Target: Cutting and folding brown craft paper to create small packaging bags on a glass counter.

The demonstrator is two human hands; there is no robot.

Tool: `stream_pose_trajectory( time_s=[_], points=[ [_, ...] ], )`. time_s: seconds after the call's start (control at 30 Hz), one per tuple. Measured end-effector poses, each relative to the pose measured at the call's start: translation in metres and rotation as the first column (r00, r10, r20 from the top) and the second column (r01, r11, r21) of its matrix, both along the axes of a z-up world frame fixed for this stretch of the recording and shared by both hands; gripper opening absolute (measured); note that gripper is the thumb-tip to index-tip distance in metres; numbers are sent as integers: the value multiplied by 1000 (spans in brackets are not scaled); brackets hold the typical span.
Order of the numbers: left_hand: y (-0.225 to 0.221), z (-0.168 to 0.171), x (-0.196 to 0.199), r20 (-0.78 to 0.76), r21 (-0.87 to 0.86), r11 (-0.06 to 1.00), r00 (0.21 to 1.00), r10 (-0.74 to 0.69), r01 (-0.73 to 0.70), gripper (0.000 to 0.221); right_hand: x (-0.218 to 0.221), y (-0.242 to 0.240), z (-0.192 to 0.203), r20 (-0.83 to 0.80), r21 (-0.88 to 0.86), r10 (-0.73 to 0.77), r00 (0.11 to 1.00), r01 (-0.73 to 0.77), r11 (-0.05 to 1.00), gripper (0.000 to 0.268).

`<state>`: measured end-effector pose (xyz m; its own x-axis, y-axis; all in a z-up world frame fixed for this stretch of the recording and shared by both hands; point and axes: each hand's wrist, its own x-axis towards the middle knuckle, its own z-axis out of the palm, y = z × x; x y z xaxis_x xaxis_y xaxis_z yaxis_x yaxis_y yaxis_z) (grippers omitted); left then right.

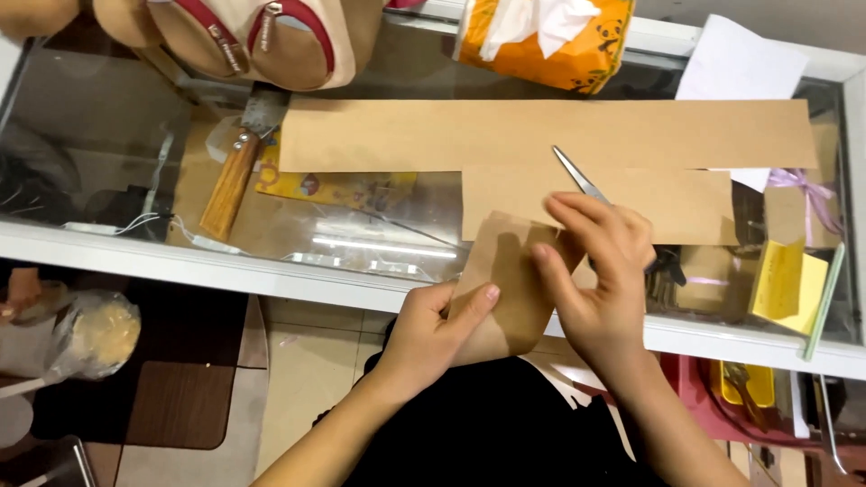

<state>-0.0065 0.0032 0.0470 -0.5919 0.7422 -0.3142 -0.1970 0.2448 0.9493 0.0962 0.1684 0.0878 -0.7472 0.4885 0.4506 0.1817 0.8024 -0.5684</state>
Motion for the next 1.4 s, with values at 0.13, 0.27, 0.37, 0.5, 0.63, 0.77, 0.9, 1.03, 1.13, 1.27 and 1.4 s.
stream_pose_trajectory(
  time_s=[0.13, 0.27, 0.37, 0.5, 0.63, 0.77, 0.9, 1.03, 1.13, 1.27, 1.4],
  points=[
    [-1, -1, 0, 12, -8, 1000, 1000, -10, 10, 40, -11, 3, -2, 9, -85, -1, 1000, 1, 996, 25],
    [-1, -8, -2, -152, 178, 984, 987, 42, -14, 55, -13, 5, -12, -114, -287, 31, 993, -63, 956, 19],
    [-1, -14, -2, -165, 180, 983, 985, 51, -20, 57, -14, 4, -12, -143, -353, 23, 990, -73, 933, 18],
    [1, -13, -3, -145, 127, 991, 988, 48, -30, 58, -14, 3, -12, -155, -413, -6, 988, -59, 909, 17],
    [3, -16, 1, -132, 113, 993, 990, 40, -25, 57, -14, 1, -11, -162, -453, -39, 986, -40, 891, 17],
    [7, -6, 5, -106, 111, 994, 994, 18, -6, 51, -12, 5, -14, -157, -465, -70, 985, -11, 885, 17],
    [9, -2, 10, -52, 109, 994, 999, -9, 15, 45, -11, 5, -17, -155, -464, -85, 984, 4, 886, 17],
    [9, -14, 10, -20, 115, 993, 1000, 10, -8, 46, -10, 3, -10, -144, -440, -72, 987, 1, 898, 17],
    [8, -13, 12, 11, 98, 995, 1000, 15, -16, 45, -9, 1, -5, -129, -412, -62, 990, 3, 911, 17],
    [8, 1, 13, 33, 93, 995, 999, 18, -21, 42, -7, 3, -9, -119, -404, -46, 992, -6, 915, 17],
    [7, 5, 13, 32, 97, 995, 999, 2, -5, 39, -6, 1, -6, -126, -414, -46, 991, -10, 910, 15]
  ],
)
